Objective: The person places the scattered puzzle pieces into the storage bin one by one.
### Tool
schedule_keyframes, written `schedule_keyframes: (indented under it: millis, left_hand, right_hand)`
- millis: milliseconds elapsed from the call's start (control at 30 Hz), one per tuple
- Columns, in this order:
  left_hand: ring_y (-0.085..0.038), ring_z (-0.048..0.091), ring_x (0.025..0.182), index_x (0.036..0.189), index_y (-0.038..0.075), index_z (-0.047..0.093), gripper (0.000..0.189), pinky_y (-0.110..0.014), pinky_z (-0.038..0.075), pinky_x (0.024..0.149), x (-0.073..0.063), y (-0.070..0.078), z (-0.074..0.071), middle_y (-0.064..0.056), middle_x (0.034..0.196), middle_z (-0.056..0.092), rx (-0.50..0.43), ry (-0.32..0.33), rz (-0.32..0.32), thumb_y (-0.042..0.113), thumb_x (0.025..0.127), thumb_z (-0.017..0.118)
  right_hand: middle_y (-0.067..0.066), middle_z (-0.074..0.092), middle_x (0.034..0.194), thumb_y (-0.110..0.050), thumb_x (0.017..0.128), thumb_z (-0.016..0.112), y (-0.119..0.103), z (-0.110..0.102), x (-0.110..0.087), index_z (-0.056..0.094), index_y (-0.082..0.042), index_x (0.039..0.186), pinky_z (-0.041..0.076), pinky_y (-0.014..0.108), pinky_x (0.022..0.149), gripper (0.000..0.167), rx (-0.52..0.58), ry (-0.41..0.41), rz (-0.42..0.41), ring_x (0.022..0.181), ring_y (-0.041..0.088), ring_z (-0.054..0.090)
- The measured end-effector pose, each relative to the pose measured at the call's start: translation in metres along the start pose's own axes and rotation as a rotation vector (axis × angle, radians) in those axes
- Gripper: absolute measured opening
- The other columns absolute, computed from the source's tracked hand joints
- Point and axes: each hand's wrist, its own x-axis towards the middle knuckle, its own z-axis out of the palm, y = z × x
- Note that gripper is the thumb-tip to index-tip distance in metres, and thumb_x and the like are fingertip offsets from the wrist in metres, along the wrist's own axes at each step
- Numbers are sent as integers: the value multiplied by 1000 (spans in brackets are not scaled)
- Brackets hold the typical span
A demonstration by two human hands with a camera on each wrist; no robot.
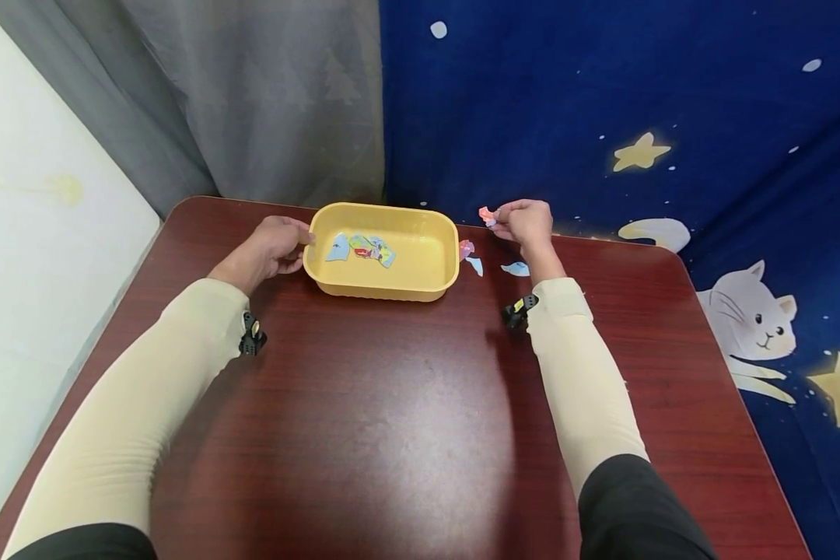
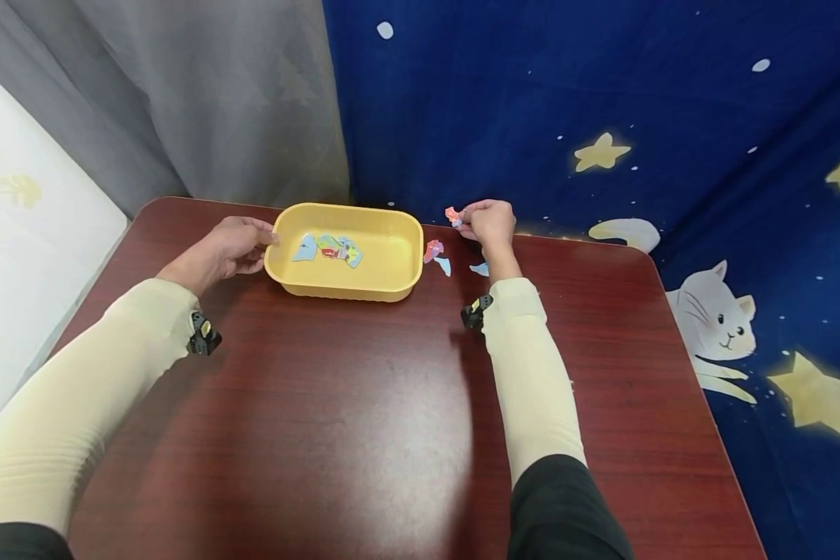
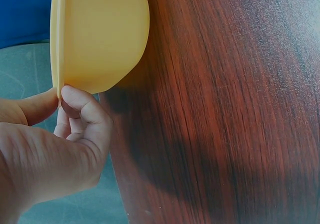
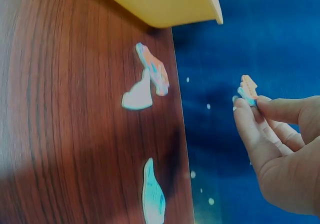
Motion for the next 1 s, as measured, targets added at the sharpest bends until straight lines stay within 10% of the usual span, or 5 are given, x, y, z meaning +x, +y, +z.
schedule_keyframes:
  millis: [1000]
  left_hand:
    - [-11,51,61,125,7,50,28,-21,49,57,3,-1,1,-5,91,54,-25,8,4,18,99,53]
  right_hand:
    - [12,72,97,-11,92,66,-30,68,-21,72,-3,104,58,25,68,15,-23,-173,-32,74,16,72]
